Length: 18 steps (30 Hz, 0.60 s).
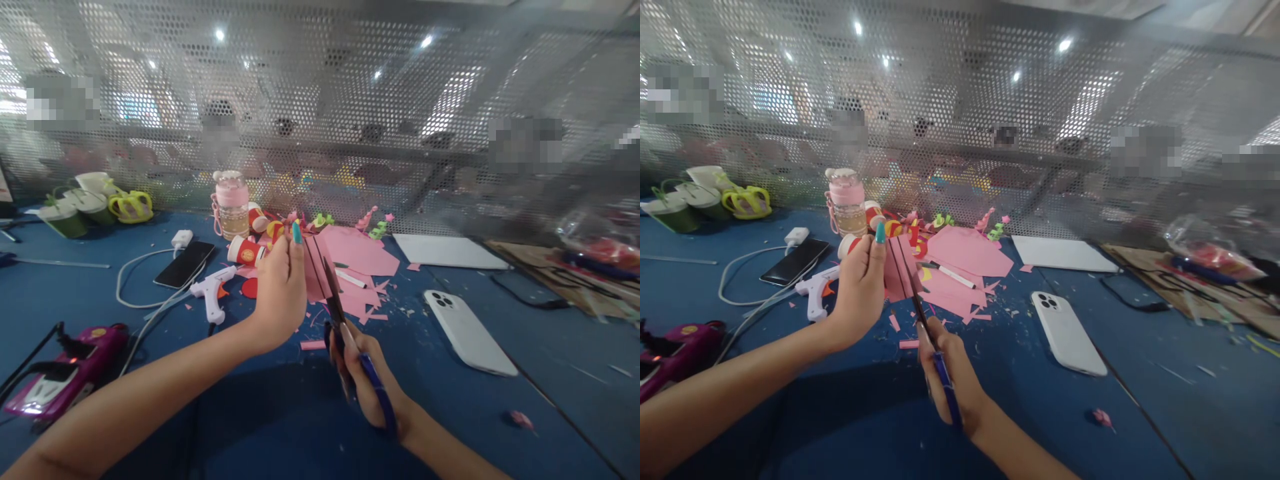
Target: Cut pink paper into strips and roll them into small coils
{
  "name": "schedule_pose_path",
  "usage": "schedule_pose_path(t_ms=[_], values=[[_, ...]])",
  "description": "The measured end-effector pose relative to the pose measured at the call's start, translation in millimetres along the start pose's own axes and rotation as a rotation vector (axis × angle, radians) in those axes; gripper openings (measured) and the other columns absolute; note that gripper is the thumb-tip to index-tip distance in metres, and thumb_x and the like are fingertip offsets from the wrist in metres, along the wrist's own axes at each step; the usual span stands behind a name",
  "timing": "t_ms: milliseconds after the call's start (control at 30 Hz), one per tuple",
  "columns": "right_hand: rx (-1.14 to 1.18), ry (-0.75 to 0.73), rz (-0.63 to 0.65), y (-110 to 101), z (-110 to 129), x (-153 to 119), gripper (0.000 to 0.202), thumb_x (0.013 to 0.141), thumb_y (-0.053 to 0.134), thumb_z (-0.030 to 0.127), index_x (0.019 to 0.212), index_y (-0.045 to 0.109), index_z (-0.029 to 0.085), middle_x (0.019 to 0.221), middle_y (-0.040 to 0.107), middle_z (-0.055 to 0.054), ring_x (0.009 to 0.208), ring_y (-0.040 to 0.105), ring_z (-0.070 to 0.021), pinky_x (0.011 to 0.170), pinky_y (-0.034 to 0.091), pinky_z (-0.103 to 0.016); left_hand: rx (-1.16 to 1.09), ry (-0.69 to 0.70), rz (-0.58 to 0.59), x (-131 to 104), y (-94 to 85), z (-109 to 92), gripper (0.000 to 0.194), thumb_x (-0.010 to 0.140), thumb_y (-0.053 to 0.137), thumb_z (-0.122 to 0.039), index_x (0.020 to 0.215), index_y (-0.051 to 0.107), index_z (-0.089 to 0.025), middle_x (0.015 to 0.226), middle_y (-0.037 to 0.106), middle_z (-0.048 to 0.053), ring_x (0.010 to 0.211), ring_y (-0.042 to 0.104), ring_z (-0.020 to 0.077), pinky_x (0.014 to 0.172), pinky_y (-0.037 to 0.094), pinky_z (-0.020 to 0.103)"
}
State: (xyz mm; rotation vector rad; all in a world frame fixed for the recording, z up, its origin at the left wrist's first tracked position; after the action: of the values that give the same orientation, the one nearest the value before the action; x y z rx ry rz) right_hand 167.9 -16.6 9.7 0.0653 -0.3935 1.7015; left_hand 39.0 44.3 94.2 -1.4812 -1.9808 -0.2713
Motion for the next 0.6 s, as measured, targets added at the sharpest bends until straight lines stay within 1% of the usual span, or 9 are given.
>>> schedule_pose_path(t_ms=[67,133,200,300,367,467,600], values=[[0.037,0.004,0.018,1.0,4.2,0.8,0.05,0.081,0.034,0.067,0.064,0.042,0.021,0.056,0.035,0.005,0.039,0.03,-0.0064,0.032,0.025,-0.02,0.007,0.003,0.013,-1.1,0.5,-0.6,0.031,0.088,0.037,-0.016,0.059,0.029,-0.022,0.052,0.035,-0.005,0.047,0.033,0.0109,0.047,0.025,0.027],[0.09,0.024,0.048,2.0,6.7,1.3,0.05,0.079,0.035,0.069,0.068,0.041,0.021,0.052,0.032,0.007,0.036,0.028,-0.0058,0.031,0.025,-0.019,0.011,0.015,0.018,-1.9,0.8,-1.2,0.03,0.088,0.037,-0.017,0.06,0.03,-0.022,0.052,0.035,-0.005,0.047,0.032,0.011,0.047,0.025,0.027],[0.127,0.049,0.071,2.5,7.2,1.3,0.049,0.079,0.036,0.068,0.072,0.041,0.021,0.051,0.032,0.008,0.035,0.028,-0.0055,0.031,0.025,-0.019,0.014,0.019,0.021,-2.3,0.9,-1.4,0.03,0.088,0.036,-0.017,0.06,0.03,-0.022,0.052,0.035,-0.005,0.047,0.032,0.0109,0.047,0.025,0.027],[0.158,0.068,0.068,2.6,7.5,1.4,0.048,0.08,0.037,0.068,0.073,0.042,0.02,0.052,0.035,0.007,0.036,0.03,-0.0055,0.033,0.028,-0.019,0.038,0.008,0.033,-2.8,1.2,-0.7,0.031,0.088,0.036,-0.017,0.058,0.029,-0.022,0.051,0.033,-0.005,0.047,0.031,0.0108,0.046,0.024,0.026],[0.174,0.102,0.047,2.6,9.2,2.3,0.051,0.076,0.04,0.071,0.071,0.042,0.02,0.051,0.035,0.007,0.037,0.031,-0.0059,0.034,0.028,-0.019,0.055,0.006,0.036,-3.1,1.5,-0.1,0.031,0.088,0.036,-0.017,0.058,0.029,-0.022,0.052,0.032,-0.005,0.048,0.032,0.0107,0.046,0.024,0.026],[0.178,0.174,-0.002,2.5,13.7,4.9,0.054,0.071,0.041,0.075,0.063,0.039,0.021,0.049,0.032,0.007,0.037,0.029,-0.0066,0.033,0.027,-0.02,0.058,0.015,0.035,-3.6,2.0,0.3,0.03,0.088,0.035,-0.018,0.059,0.029,-0.021,0.052,0.033,-0.005,0.048,0.032,0.0106,0.046,0.025,0.025],[0.155,0.206,-0.026,1.7,16.0,6.8,0.053,0.072,0.041,0.073,0.058,0.039,0.022,0.046,0.028,0.007,0.036,0.024,-0.0072,0.031,0.024,-0.021,0.047,0.016,0.034,-3.7,2.3,-0.4,0.03,0.088,0.035,-0.018,0.059,0.028,-0.022,0.052,0.033,-0.005,0.048,0.032,0.0107,0.045,0.025,0.025]])
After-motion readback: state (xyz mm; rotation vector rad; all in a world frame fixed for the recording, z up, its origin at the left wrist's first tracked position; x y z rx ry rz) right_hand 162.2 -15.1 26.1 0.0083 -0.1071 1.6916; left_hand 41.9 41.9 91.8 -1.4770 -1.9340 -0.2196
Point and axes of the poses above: each hand's wrist, its own x-axis towards the middle knuckle, its own y-axis out of the palm, z = x × y, the point moved 2 cm from there along x, towards the middle knuckle
